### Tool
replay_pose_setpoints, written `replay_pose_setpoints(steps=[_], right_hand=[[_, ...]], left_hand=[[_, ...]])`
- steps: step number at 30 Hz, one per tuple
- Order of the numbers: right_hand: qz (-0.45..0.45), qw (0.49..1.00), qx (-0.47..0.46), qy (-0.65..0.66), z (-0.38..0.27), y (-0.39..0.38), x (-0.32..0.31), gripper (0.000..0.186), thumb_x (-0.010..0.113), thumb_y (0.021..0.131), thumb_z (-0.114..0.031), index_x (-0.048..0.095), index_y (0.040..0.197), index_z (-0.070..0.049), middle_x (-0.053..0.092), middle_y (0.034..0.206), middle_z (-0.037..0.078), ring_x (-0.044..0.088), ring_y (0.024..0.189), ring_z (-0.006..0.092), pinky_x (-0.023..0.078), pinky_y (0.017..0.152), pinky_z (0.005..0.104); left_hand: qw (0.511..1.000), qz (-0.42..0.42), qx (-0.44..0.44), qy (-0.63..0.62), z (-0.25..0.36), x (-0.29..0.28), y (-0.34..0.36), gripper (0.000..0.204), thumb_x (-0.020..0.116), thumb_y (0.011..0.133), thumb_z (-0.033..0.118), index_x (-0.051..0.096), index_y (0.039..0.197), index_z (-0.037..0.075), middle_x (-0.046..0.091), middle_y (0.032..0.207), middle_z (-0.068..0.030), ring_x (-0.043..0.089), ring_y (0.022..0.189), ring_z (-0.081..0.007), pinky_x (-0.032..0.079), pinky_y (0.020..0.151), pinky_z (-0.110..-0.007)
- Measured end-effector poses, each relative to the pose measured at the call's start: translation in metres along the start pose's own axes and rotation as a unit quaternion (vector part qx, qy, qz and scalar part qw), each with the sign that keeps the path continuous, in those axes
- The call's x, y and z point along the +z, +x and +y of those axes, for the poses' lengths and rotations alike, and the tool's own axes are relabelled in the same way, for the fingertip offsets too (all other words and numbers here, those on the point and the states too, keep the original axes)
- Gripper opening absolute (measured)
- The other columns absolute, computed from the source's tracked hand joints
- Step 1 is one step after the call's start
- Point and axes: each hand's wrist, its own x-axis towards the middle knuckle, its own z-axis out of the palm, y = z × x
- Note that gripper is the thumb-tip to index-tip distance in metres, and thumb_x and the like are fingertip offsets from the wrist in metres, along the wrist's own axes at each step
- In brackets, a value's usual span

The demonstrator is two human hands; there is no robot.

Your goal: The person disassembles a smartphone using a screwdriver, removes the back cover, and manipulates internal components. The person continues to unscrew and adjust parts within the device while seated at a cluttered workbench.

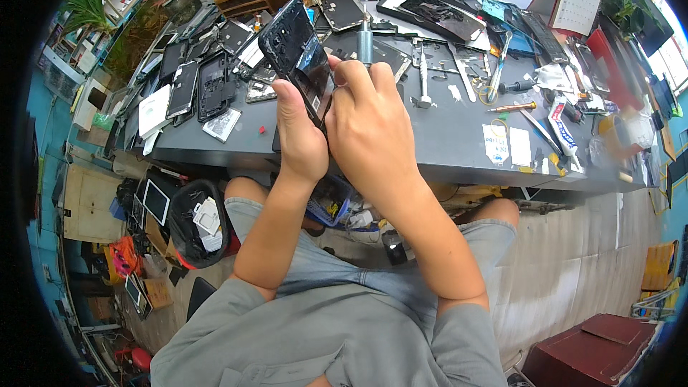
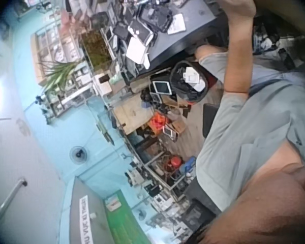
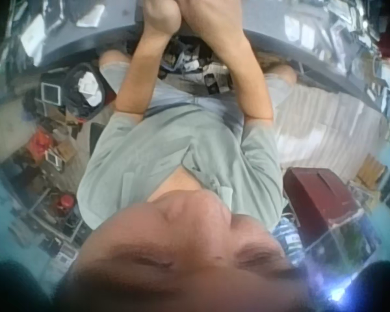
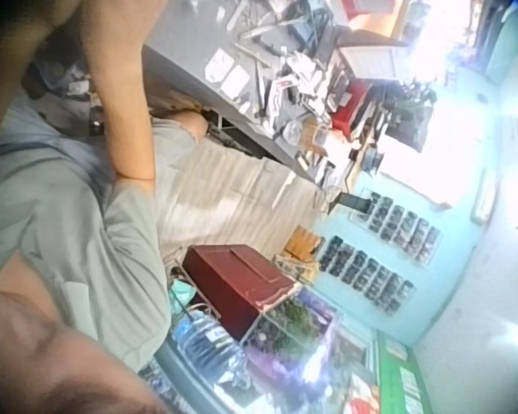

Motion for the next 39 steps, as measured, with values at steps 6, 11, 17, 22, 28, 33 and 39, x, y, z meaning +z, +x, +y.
replay_pose_setpoints(steps=[6, 11, 17, 22, 28, 33, 39], right_hand=[[-0.032, 0.999, -0.015, 0.030, 0.010, 0.007, -0.009, 0.018, 0.081, 0.082, 0.003, 0.072, 0.098, 0.004, 0.069, 0.120, 0.014, 0.064, 0.104, 0.0368, 0.056, 0.092, 0.0471], [-0.048, 0.998, 0.005, 0.045, 0.017, 0.003, -0.016, 0.014, 0.080, 0.082, 0.002, 0.073, 0.095, 0.002, 0.067, 0.122, 0.014, 0.063, 0.108, 0.0370, 0.056, 0.094, 0.0472], [-0.076, 0.996, 0.039, 0.033, 0.022, -0.010, -0.023, 0.015, 0.081, 0.084, 0.002, 0.074, 0.098, 0.001, 0.069, 0.122, 0.013, 0.066, 0.111, 0.0367, 0.056, 0.096, 0.0477], [-0.076, 0.996, 0.026, 0.033, 0.020, -0.005, -0.020, 0.020, 0.079, 0.089, 0.006, 0.078, 0.109, 0.002, 0.074, 0.128, 0.015, 0.071, 0.115, 0.0369, 0.060, 0.098, 0.0463], [0.030, 0.983, 0.081, 0.160, 0.024, -0.008, -0.039, 0.026, 0.067, 0.109, 0.010, 0.074, 0.133, 0.005, 0.073, 0.153, 0.023, 0.083, 0.118, 0.0348, 0.068, 0.095, 0.0383], [0.134, 0.878, 0.170, 0.426, 0.009, -0.015, -0.061, 0.026, 0.054, 0.122, -0.007, 0.055, 0.146, 0.003, 0.071, 0.148, 0.035, 0.086, 0.098, 0.0316, 0.070, 0.081, 0.0369], [0.115, 0.828, 0.251, 0.487, -0.002, -0.033, -0.056, 0.019, 0.047, 0.126, -0.014, 0.042, 0.142, -0.005, 0.077, 0.125, 0.031, 0.077, 0.077, 0.0237, 0.064, 0.070, 0.0324]], left_hand=[[0.998, 0.006, -0.033, -0.049, 0.003, 0.001, -0.003, 0.082, 0.020, 0.123, 0.066, 0.061, 0.150, 0.000, 0.070, 0.143, -0.0117, 0.068, 0.135, -0.0229, 0.051, 0.120, -0.040], [0.995, 0.062, -0.039, -0.067, 0.010, 0.009, -0.001, 0.083, 0.020, 0.122, 0.069, 0.061, 0.148, 0.003, 0.070, 0.139, -0.0125, 0.069, 0.133, -0.0246, 0.056, 0.117, -0.048], [0.978, 0.110, -0.065, -0.165, 0.012, 0.007, 0.005, 0.086, 0.022, 0.117, 0.079, 0.060, 0.149, 0.008, 0.069, 0.135, -0.0134, 0.068, 0.132, -0.0281, 0.059, 0.114, -0.058], [0.977, 0.113, -0.059, -0.169, 0.005, 0.004, 0.002, 0.088, 0.022, 0.117, 0.079, 0.059, 0.150, 0.007, 0.068, 0.137, -0.0144, 0.067, 0.133, -0.0275, 0.062, 0.112, -0.058], [0.972, 0.099, -0.068, -0.200, 0.013, 0.005, 0.008, 0.086, 0.020, 0.118, 0.077, 0.060, 0.146, 0.006, 0.070, 0.130, -0.0147, 0.069, 0.126, -0.0264, 0.065, 0.107, -0.057], [0.962, 0.084, -0.074, -0.250, 0.016, 0.002, 0.007, 0.092, 0.018, 0.116, 0.081, 0.063, 0.142, 0.004, 0.071, 0.123, -0.0150, 0.072, 0.115, -0.0261, 0.069, 0.097, -0.060], [0.950, 0.088, -0.092, -0.286, 0.021, 0.005, 0.008, 0.100, 0.018, 0.112, 0.087, 0.064, 0.139, 0.003, 0.073, 0.116, -0.0168, 0.076, 0.103, -0.0297, 0.071, 0.089, -0.059]])
